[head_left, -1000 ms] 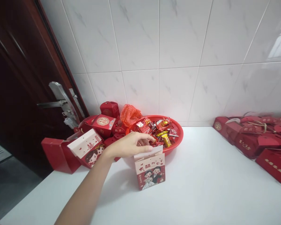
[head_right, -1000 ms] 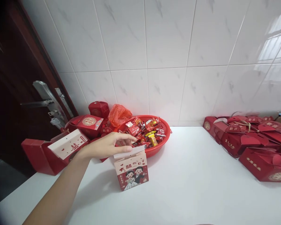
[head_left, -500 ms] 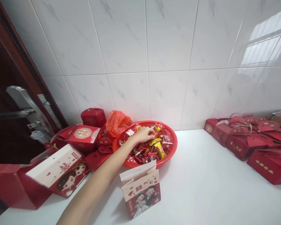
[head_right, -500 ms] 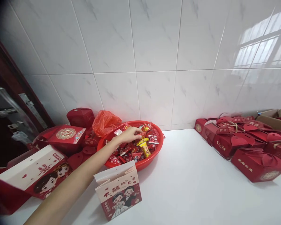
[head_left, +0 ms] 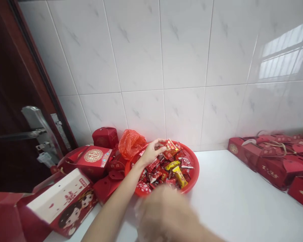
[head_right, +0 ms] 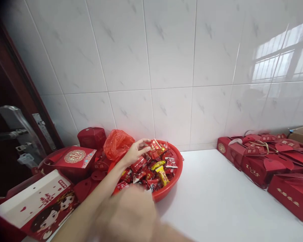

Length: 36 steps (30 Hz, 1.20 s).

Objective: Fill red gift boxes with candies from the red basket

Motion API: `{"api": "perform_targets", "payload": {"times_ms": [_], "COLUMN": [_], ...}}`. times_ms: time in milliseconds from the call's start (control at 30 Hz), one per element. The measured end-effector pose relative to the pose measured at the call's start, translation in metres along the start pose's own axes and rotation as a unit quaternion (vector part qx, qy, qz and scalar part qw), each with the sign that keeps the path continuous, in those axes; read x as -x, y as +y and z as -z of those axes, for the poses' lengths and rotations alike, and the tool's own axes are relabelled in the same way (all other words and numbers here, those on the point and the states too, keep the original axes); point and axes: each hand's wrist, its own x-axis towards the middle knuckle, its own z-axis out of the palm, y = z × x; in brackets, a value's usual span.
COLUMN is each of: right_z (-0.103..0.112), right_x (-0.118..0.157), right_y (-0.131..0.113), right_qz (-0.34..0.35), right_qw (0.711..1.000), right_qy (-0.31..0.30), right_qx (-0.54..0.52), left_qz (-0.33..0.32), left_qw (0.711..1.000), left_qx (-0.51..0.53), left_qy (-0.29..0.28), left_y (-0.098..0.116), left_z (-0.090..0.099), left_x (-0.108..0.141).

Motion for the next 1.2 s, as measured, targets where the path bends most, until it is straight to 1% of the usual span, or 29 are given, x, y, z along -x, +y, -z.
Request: {"api": "perform_targets", "payload": {"times_ms": [67, 100, 133, 167, 200, 233, 267, 300, 333, 367, 400, 433, 467, 500, 533, 567, 633, 700, 767, 833, 900, 967, 1033, 1100, 1200], "right_z": [0.021, 0.029, 0.035, 0.038, 0.038, 0.037, 0.034, 0.031, 0.027, 0.025, 0.023, 0.023, 0.023, 0.025, 0.026, 0.028, 0.031, 0.034, 0.035, 0.034, 0.034, 0.034, 0.033, 0.034, 0.035], "right_x": [-0.010, -0.015, -0.018, -0.021, -0.022, -0.022, -0.022, -0.020, -0.018, -0.017, -0.015, -0.013, -0.012, -0.011, -0.010, -0.010, -0.009, -0.008, -0.009, -0.011, -0.013, -0.014, -0.015, -0.015, -0.014], "right_y": [0.057, 0.083, 0.107, 0.126, 0.141, 0.151, 0.157, 0.160, 0.161, 0.160, 0.160, 0.159, 0.160, 0.162, 0.165, 0.168, 0.175, 0.178, 0.178, 0.176, 0.174, 0.172, 0.171, 0.171, 0.169], "right_qz": [-0.083, -0.148, -0.273, -0.370, -0.423, -0.462, -0.479, -0.481, -0.474, -0.463, -0.449, -0.434, -0.423, -0.417, -0.417, -0.424, -0.448, -0.471, -0.478, -0.473, -0.465, -0.462, -0.464, -0.466, -0.466], "right_qw": [0.992, 0.975, 0.929, 0.881, 0.849, 0.817, 0.796, 0.782, 0.776, 0.776, 0.781, 0.785, 0.784, 0.774, 0.754, 0.726, 0.665, 0.618, 0.591, 0.579, 0.575, 0.575, 0.573, 0.573, 0.584], "right_qy": [0.094, 0.161, 0.251, 0.283, 0.269, 0.244, 0.204, 0.169, 0.147, 0.142, 0.156, 0.188, 0.236, 0.292, 0.350, 0.402, 0.475, 0.512, 0.531, 0.538, 0.538, 0.538, 0.539, 0.538, 0.532], "right_qx": [0.022, 0.028, -0.018, -0.087, -0.165, -0.242, -0.309, -0.358, -0.390, -0.404, -0.406, -0.399, -0.389, -0.377, -0.368, -0.362, -0.363, -0.367, -0.374, -0.390, -0.404, -0.408, -0.408, -0.406, -0.399], "left_qz": [-0.012, -0.018, -0.023, -0.027, -0.030, -0.034, -0.036, -0.035, -0.032, -0.028, -0.024, -0.021, -0.019, -0.017, -0.015, -0.013, -0.010, -0.015, -0.021, -0.029, -0.034, -0.034, -0.026, 0.009, 0.100], "left_qw": [1.000, 1.000, 0.999, 0.999, 0.999, 0.999, 0.999, 0.999, 0.999, 0.999, 0.999, 0.999, 0.999, 0.998, 0.998, 0.998, 0.993, 0.979, 0.959, 0.940, 0.928, 0.923, 0.925, 0.934, 0.952], "left_qx": [0.022, 0.025, 0.025, 0.021, 0.017, 0.014, 0.012, 0.010, 0.012, 0.017, 0.024, 0.030, 0.034, 0.031, 0.016, -0.010, -0.093, -0.196, -0.282, -0.338, -0.371, -0.384, -0.379, -0.356, -0.289], "left_qy": [0.003, 0.002, 0.000, -0.005, -0.007, -0.007, -0.004, -0.001, 0.004, 0.009, 0.015, 0.023, 0.033, 0.045, 0.058, 0.068, 0.073, 0.061, 0.036, 0.010, -0.010, -0.012, -0.006, -0.011, -0.037], "left_y": [0.003, 0.004, 0.005, 0.006, 0.007, 0.007, 0.007, 0.007, 0.006, 0.005, 0.004, 0.003, 0.001, -0.001, -0.003, -0.006, -0.011, -0.015, -0.019, -0.022, -0.025, -0.028, -0.030, -0.031, -0.032], "left_z": [-0.001, -0.001, -0.001, -0.001, -0.001, -0.001, -0.001, -0.001, -0.001, -0.002, -0.002, -0.003, -0.003, -0.004, -0.004, -0.004, -0.005, -0.007, -0.010, -0.014, -0.018, -0.022, -0.025, -0.026, -0.023], "left_x": [0.002, 0.003, 0.003, 0.004, 0.004, 0.005, 0.005, 0.005, 0.004, 0.004, 0.003, 0.002, 0.001, 0.000, -0.001, -0.003, -0.004, -0.004, -0.003, -0.002, -0.003, -0.007, -0.017, -0.030, -0.049]}}
